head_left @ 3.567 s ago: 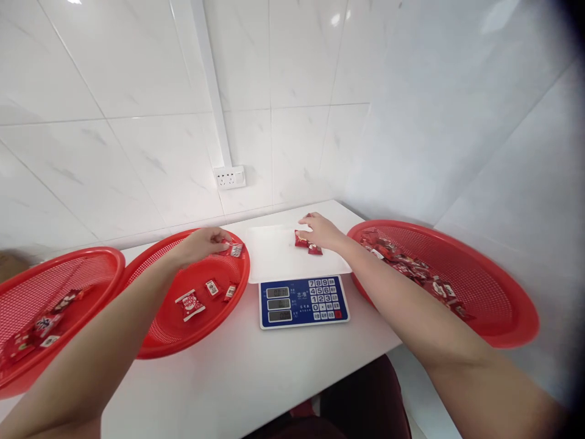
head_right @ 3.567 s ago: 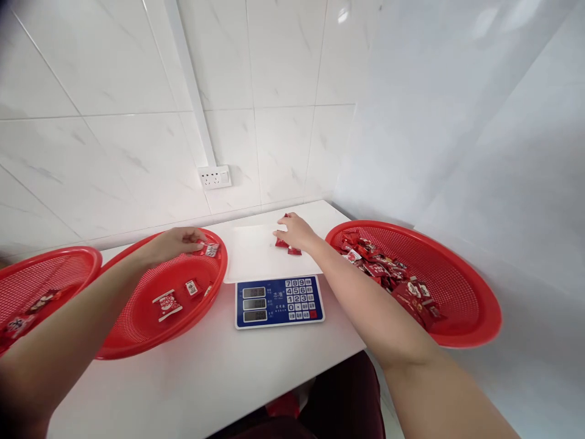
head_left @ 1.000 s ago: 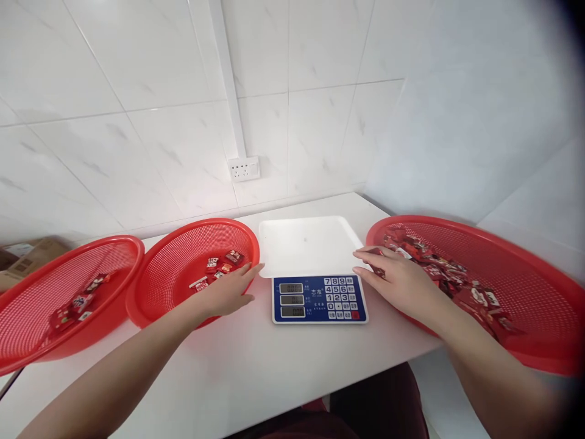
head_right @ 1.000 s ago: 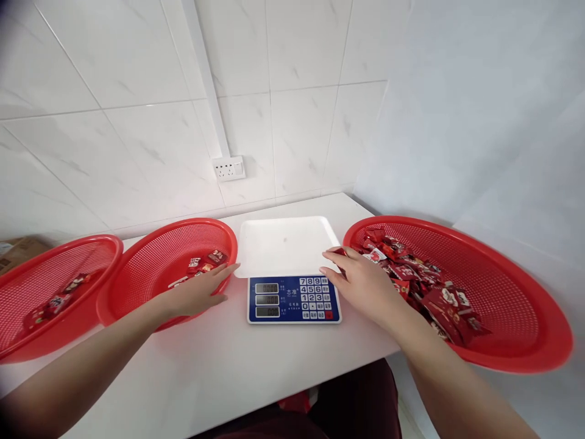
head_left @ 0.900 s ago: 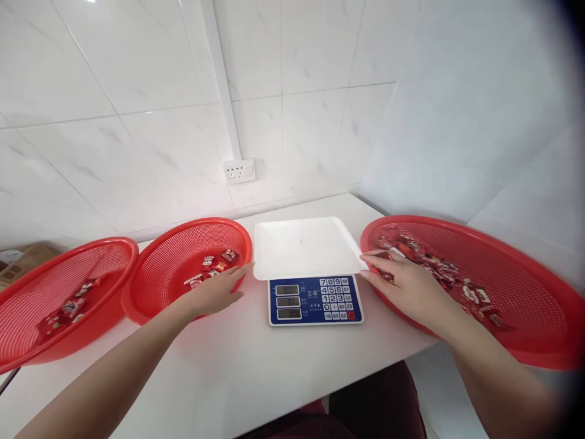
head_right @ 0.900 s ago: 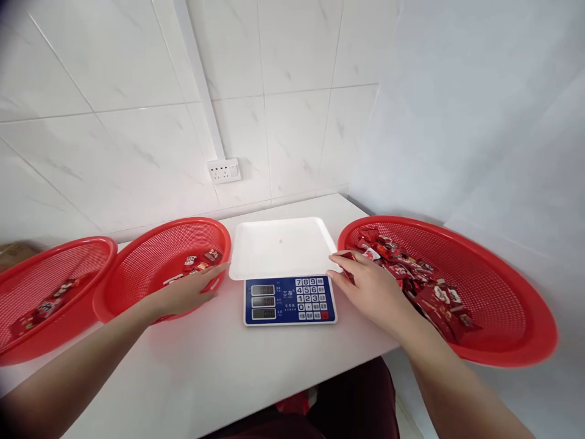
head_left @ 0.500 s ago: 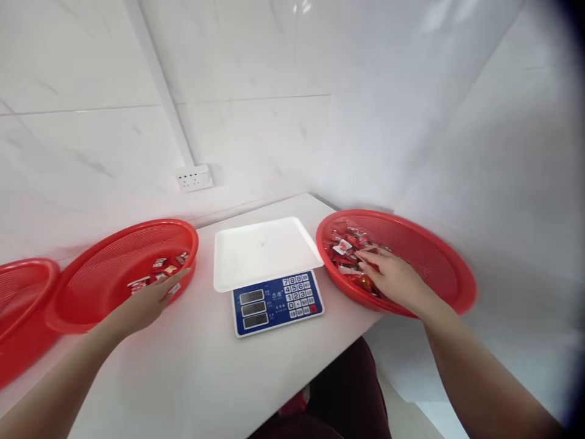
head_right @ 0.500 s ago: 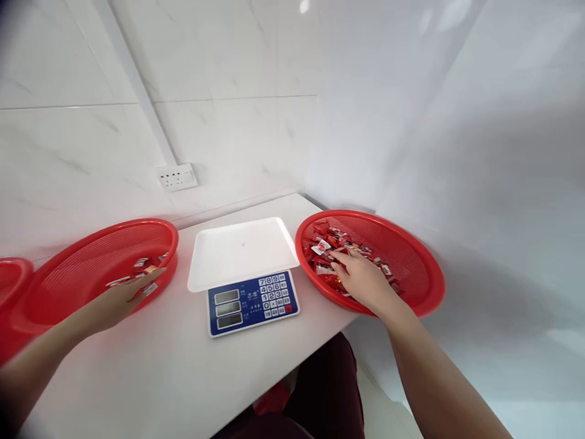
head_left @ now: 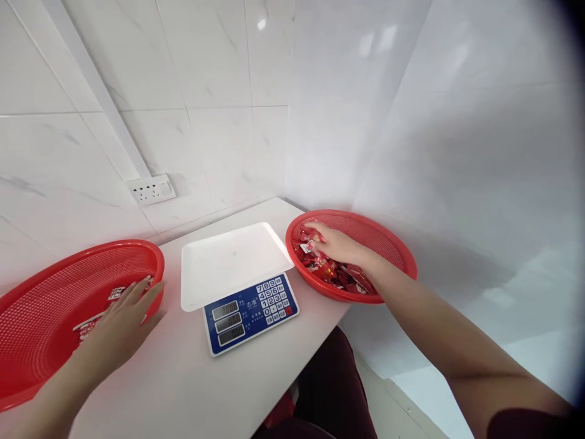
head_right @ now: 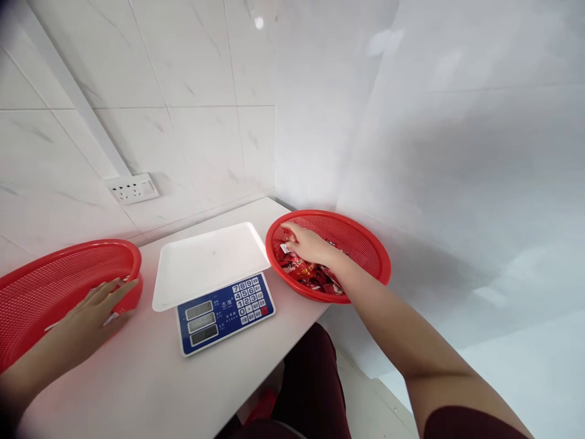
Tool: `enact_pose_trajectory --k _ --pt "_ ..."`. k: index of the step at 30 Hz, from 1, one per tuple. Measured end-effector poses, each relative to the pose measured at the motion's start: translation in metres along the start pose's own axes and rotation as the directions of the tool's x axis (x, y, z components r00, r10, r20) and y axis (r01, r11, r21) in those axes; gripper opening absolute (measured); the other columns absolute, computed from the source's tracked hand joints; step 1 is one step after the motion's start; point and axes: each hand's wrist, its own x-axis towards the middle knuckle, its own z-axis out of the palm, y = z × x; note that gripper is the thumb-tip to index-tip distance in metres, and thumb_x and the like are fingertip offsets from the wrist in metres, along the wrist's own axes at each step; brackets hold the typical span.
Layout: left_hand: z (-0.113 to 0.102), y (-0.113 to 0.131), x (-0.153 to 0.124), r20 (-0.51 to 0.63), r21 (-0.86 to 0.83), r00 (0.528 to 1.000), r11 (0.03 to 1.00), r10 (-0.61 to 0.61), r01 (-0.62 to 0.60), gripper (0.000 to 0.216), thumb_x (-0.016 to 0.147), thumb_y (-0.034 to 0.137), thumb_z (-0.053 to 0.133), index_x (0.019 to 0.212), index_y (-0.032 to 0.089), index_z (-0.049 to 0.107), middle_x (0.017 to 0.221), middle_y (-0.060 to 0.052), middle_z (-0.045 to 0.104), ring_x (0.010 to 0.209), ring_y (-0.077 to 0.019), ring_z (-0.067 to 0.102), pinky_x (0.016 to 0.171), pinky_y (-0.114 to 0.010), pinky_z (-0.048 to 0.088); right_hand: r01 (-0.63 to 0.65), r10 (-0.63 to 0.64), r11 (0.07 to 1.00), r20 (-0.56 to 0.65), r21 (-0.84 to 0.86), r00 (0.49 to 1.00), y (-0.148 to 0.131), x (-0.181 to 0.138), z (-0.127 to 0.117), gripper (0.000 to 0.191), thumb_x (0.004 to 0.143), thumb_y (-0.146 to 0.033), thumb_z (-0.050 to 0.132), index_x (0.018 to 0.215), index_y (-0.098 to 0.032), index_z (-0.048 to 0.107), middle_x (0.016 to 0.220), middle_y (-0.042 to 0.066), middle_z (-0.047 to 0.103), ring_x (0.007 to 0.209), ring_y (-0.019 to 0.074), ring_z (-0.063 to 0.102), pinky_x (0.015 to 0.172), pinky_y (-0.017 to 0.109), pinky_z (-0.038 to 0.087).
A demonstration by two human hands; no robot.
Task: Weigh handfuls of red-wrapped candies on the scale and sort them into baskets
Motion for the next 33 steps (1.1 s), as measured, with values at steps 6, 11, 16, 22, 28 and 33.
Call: enact_pose_trajectory --k 6,11,16,22,28,33 --pt "0.003 0.085 0.008 -0.075 -0.170 0.990 0.977 0.116 -0.127 0.053 0.086 0.050 0.039 0.136 0.031 0.035 0.148 -0.005 0.028 0.135 -0.0289 0.025 0.100 -0.046 0.037 0.260 -0.258 0.935 -0.041 0.243 0.965 -0.050 0.056 0.002 0.069 0.086 -0.039 0.050 0.144 -0.028 0.013 0.145 0.010 0.033 0.117 0.0226 0.050 0.095 0.037 0.040" --pt "0.010 0.100 0.004 -0.044 -0.330 0.991 0.934 0.127 -0.134 0.051 0.087 0.050 0.039 0.135 0.034 0.034 0.148 -0.002 0.029 0.133 -0.0272 0.029 0.086 -0.035 0.049 0.162 -0.139 0.983 0.221 -0.089 0.965 -0.023 0.039 0.000 0.037 0.078 -0.031 0.059 0.115 -0.023 0.058 0.114 0.007 0.063 0.100 0.0244 0.059 0.087 0.036 0.044" --pt "0.006 0.102 0.006 -0.028 -0.409 0.995 0.907 0.098 -0.101 0.051 0.086 0.050 0.040 0.134 0.034 0.036 0.146 -0.001 0.033 0.132 -0.0260 0.033 0.083 -0.032 0.050 0.079 0.039 0.934 0.321 -0.347 0.946 0.008 -0.003 0.015 0.025 0.073 -0.027 0.062 0.097 -0.026 0.067 0.095 0.004 0.069 0.083 0.0245 0.064 0.072 0.032 0.046" --pt "0.004 0.115 0.008 -0.043 -0.510 0.986 0.845 0.162 -0.161 0.047 0.087 0.048 0.040 0.132 0.034 0.039 0.146 -0.001 0.033 0.133 -0.0238 0.031 0.090 -0.034 0.046 0.007 0.067 0.906 0.159 -0.423 0.985 -0.003 -0.008 -0.001 0.025 0.079 -0.031 0.054 0.101 -0.024 0.065 0.096 0.007 0.068 0.087 0.0267 0.063 0.071 0.033 0.046" --pt "0.007 0.116 0.007 -0.073 -0.576 0.990 0.805 0.124 -0.143 0.047 0.085 0.048 0.043 0.130 0.033 0.042 0.141 -0.002 0.041 0.127 -0.0276 0.040 0.087 -0.036 0.048 0.113 -0.107 0.987 -0.062 0.116 0.992 -0.037 0.027 -0.009 0.046 0.086 -0.037 0.048 0.130 -0.022 0.045 0.120 0.007 0.060 0.103 0.0216 0.059 0.086 0.032 0.046" --pt "0.007 0.105 0.003 -0.077 -0.609 0.994 0.785 0.081 -0.111 0.048 0.084 0.049 0.044 0.130 0.033 0.042 0.140 -0.002 0.043 0.125 -0.0289 0.043 0.085 -0.037 0.050 0.067 -0.068 0.997 -0.020 -0.048 0.998 -0.009 0.036 -0.015 0.057 0.077 -0.038 0.062 0.129 -0.021 0.047 0.127 0.011 0.055 0.112 0.0269 0.053 0.094 0.038 0.041"
